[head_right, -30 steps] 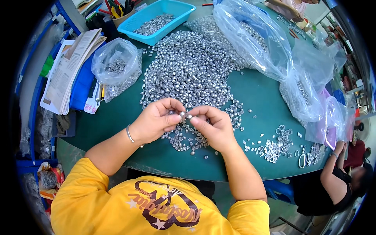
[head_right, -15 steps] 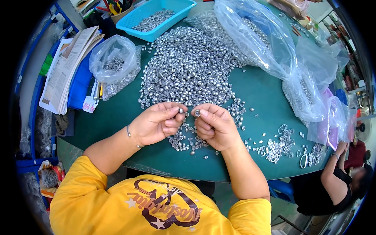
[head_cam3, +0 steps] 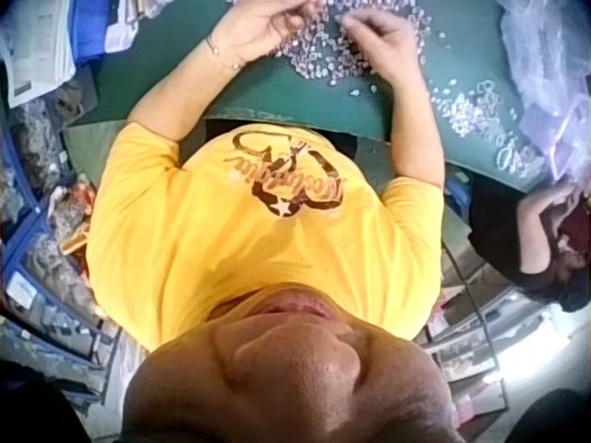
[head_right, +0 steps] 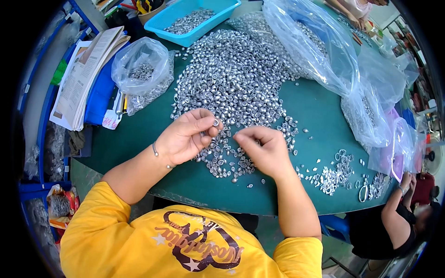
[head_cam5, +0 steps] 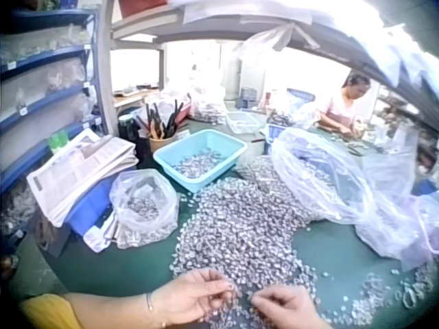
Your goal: The person sorts small metal teardrop-shaped components by hand, picking them up from a pile on the workbench and placing them into a small pile in their other hand.
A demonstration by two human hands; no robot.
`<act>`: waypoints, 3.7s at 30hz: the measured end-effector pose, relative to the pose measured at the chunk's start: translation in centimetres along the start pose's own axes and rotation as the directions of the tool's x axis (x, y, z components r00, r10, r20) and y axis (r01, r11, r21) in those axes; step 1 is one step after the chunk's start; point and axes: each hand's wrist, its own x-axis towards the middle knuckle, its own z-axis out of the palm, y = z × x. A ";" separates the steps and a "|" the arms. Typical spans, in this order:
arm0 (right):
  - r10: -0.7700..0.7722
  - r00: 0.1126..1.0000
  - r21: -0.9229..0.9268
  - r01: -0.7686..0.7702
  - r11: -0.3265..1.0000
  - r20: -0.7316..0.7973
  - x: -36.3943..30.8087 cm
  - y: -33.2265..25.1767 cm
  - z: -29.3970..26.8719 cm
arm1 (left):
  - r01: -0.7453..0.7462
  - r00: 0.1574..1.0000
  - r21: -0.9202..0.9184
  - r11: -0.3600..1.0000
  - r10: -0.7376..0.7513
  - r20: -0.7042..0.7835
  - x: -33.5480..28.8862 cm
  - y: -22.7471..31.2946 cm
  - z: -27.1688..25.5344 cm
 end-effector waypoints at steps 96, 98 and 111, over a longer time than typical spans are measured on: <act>-0.140 0.987 -0.404 0.162 0.900 0.082 1.3 -0.6 2.2 | 0.619 0.784 -0.280 0.734 -0.556 0.276 -6.0 -5.6 -0.9; -0.054 0.997 -0.185 0.063 0.981 0.050 0.6 0.2 1.8 | 0.624 0.781 -0.279 0.730 -0.567 0.262 -6.0 -5.4 -0.7; 0.342 0.909 0.716 -0.401 0.572 0.236 -3.0 0.0 1.3 | 0.364 0.931 -0.440 0.820 -0.332 0.152 -4.6 -4.1 -1.2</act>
